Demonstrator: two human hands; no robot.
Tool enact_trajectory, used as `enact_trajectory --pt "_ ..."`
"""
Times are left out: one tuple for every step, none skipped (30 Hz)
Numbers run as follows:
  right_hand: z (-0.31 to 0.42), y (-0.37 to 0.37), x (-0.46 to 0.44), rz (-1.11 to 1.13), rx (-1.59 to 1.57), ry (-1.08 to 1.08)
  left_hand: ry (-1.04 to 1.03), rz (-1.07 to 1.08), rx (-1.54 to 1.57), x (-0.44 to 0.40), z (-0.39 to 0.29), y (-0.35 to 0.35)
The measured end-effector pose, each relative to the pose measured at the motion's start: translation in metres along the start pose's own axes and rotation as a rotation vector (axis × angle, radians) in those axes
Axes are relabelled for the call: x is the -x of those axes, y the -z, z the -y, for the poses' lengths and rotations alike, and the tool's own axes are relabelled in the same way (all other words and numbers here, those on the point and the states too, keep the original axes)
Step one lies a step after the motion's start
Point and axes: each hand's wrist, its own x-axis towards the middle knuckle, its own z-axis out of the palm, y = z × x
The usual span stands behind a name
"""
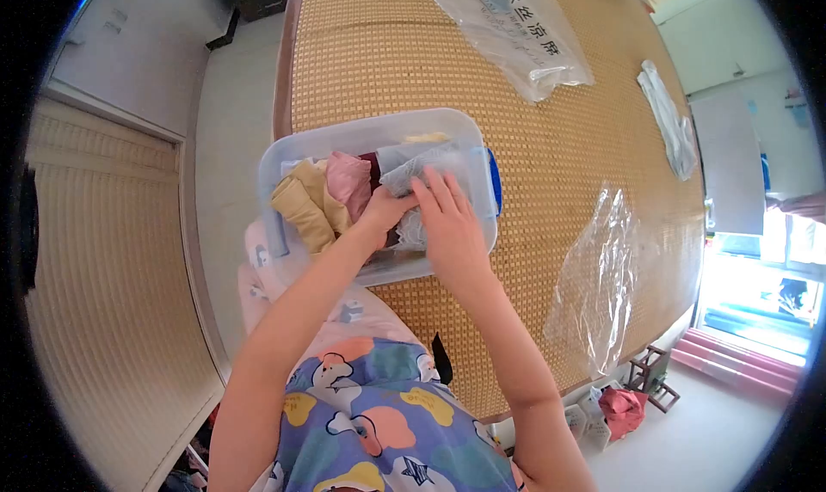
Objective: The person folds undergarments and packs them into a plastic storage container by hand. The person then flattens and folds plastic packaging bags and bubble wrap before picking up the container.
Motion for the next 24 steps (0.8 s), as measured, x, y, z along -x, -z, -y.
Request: enact_trajectory --pt "-0.005 -0.009 -0.001 0.038 0.036 0.017 -0.043 -0.008 0.008 0.006 -0.001 -0.001" --pt "-0.010 -0.016 -0.002 0.075 0.071 0.034 -0.086 -0.017 0.014 0.012 -0.002 -0.001" --pt "-0.012 -0.021 -0.003 0.111 0.105 0.051 -0.129 -0.027 0.018 0.016 -0.002 0.000" --pt "-0.014 -0.024 -0.003 0.139 0.114 0.043 -0.157 -0.073 -0.212 0.017 0.004 0.006" --pt "-0.017 -0.025 -0.003 0.167 0.123 0.034 -0.241 -0.088 -0.443 0.024 0.008 0.012" --pt "-0.019 -0.025 -0.002 0.193 0.133 0.023 -0.324 -0.098 -0.676 0.034 0.010 0.017" --pt "-0.020 -0.026 -0.004 0.205 0.138 0.030 -0.408 -0.104 -0.912 0.044 0.005 0.022" --pt "-0.022 -0.026 -0.006 0.215 0.145 0.035 -0.435 -0.058 -1.026 0.049 -0.004 0.030" --pt "-0.022 -0.027 -0.007 0.226 0.152 0.041 -0.511 -0.066 -1.067 0.054 -0.014 0.039" --pt "-0.021 -0.026 -0.008 0.227 0.179 0.043 -0.590 -0.074 -1.107 0.060 -0.025 0.050" --pt "-0.018 -0.023 -0.008 0.226 0.206 0.045 -0.672 -0.082 -1.147 0.064 -0.034 0.060" --pt "-0.014 -0.019 -0.008 0.228 0.234 0.046 -0.769 -0.183 -1.199 0.067 -0.040 0.070" --pt "-0.009 -0.013 -0.009 0.228 0.220 0.040 -0.864 -0.291 -1.246 0.071 -0.045 0.079" --pt "0.000 -0.004 -0.012 0.231 0.206 0.036 -0.956 -0.404 -1.290 0.075 -0.048 0.085" --pt "0.007 0.003 -0.014 0.232 0.189 0.029 -0.846 -0.435 -1.180 0.082 -0.054 0.088" --pt "0.016 0.007 -0.017 0.258 0.069 0.006 -0.738 -0.459 -1.071 0.091 -0.059 0.089" --pt "0.027 0.008 -0.022 0.282 -0.052 -0.017 -0.631 -0.483 -0.962 0.098 -0.060 0.090" --pt "0.035 0.006 -0.026 0.305 -0.172 -0.040 -0.606 -0.521 -1.020 0.103 -0.058 0.090" --pt "0.040 -0.003 -0.029 0.369 -0.150 -0.050 -0.580 -0.558 -1.077 0.109 -0.054 0.089" --pt "0.043 -0.015 -0.032 0.433 -0.128 -0.059 -0.554 -0.595 -1.134 0.116 -0.050 0.088" --pt "0.044 -0.027 -0.035 0.497 -0.104 -0.066 -0.546 -0.629 -1.125 0.124 -0.047 0.084" --pt "0.046 -0.035 -0.039 0.499 -0.120 -0.095 -0.540 -0.667 -1.113 0.133 -0.045 0.077" --pt "0.047 -0.042 -0.041 0.503 -0.136 -0.126 -0.531 -0.703 -1.101 0.138 -0.045 0.073" --pt "0.048 -0.048 -0.044 0.509 -0.152 -0.160 -0.414 -0.624 -1.113 0.141 -0.045 0.073"
